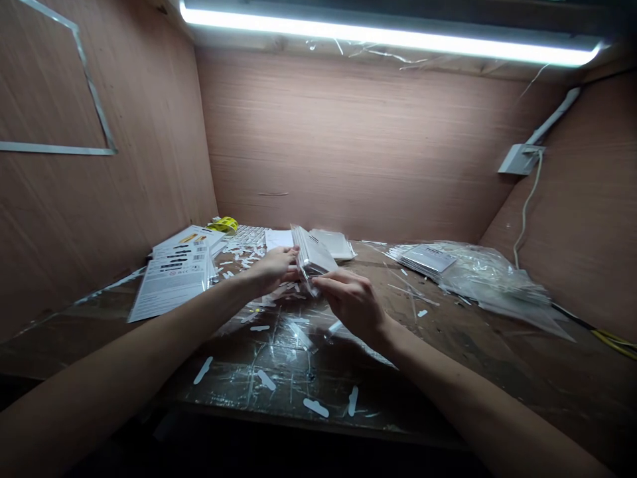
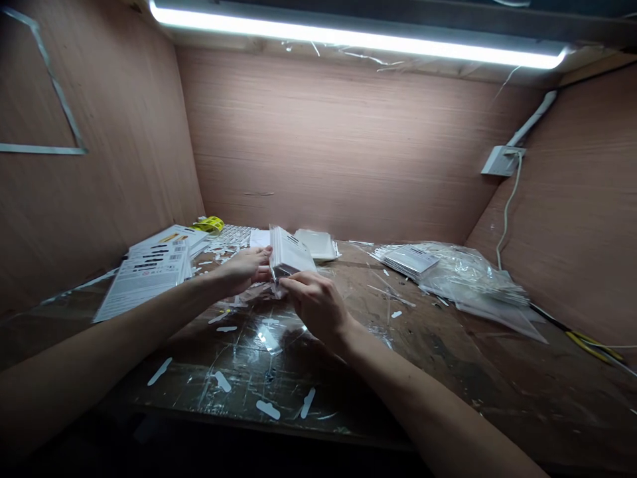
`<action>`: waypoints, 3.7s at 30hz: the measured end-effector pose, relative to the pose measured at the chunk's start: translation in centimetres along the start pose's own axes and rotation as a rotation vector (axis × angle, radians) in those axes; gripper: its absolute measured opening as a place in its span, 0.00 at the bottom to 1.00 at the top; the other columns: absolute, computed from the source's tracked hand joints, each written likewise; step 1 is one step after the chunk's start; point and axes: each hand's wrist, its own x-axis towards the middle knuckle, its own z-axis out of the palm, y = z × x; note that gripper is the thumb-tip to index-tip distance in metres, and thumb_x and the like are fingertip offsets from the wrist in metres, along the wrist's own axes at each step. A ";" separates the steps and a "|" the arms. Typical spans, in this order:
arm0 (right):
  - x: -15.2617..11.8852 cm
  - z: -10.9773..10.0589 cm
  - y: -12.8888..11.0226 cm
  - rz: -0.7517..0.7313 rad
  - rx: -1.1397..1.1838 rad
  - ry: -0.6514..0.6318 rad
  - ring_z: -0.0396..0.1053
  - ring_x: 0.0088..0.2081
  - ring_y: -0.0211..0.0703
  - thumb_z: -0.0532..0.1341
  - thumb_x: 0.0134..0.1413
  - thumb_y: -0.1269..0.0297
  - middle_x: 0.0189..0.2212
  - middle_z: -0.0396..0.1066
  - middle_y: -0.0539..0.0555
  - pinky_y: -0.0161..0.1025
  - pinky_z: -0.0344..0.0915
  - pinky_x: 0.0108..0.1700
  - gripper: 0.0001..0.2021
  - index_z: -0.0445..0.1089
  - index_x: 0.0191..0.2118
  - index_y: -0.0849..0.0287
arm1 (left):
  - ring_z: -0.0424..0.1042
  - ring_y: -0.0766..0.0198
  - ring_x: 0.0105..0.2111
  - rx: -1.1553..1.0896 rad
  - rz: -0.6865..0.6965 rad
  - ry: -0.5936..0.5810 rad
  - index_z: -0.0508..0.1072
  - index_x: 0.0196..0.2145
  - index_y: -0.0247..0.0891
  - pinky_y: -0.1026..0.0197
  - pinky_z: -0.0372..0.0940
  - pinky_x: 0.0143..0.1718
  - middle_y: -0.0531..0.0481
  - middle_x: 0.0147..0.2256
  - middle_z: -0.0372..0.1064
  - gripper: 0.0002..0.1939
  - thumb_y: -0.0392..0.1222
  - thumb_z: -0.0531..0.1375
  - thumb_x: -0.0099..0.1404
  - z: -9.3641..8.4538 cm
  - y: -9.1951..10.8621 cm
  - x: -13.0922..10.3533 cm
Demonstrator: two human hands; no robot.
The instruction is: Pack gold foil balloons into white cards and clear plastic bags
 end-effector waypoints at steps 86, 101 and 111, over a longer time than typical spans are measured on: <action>0.0 -1.4 -1.9 0.087 0.178 0.134 0.73 0.29 0.36 0.64 0.61 0.72 0.33 0.77 0.51 0.35 0.70 0.31 0.04 0.75 0.36 0.56 | 0.81 0.58 0.40 0.694 1.056 -0.125 0.83 0.38 0.43 0.57 0.76 0.42 0.47 0.40 0.82 0.05 0.36 0.67 0.65 -0.4 -1.2 -7.1; 0.9 -2.0 -1.3 0.133 0.282 0.013 0.71 0.31 0.37 0.63 0.62 0.73 0.35 0.76 0.52 0.35 0.68 0.32 0.03 0.73 0.39 0.58 | 0.82 0.64 0.35 0.693 1.260 -0.100 0.79 0.36 0.36 0.64 0.76 0.36 0.47 0.37 0.82 0.02 0.34 0.68 0.64 -0.4 -1.1 -6.7; 1.1 -2.3 -1.0 0.001 0.260 -0.029 0.73 0.36 0.40 0.60 0.66 0.70 0.38 0.76 0.55 0.40 0.71 0.37 0.05 0.73 0.43 0.58 | 0.82 0.64 0.35 0.645 1.215 -0.096 0.80 0.34 0.36 0.65 0.76 0.36 0.47 0.36 0.82 0.04 0.36 0.71 0.61 -0.4 -1.1 -6.8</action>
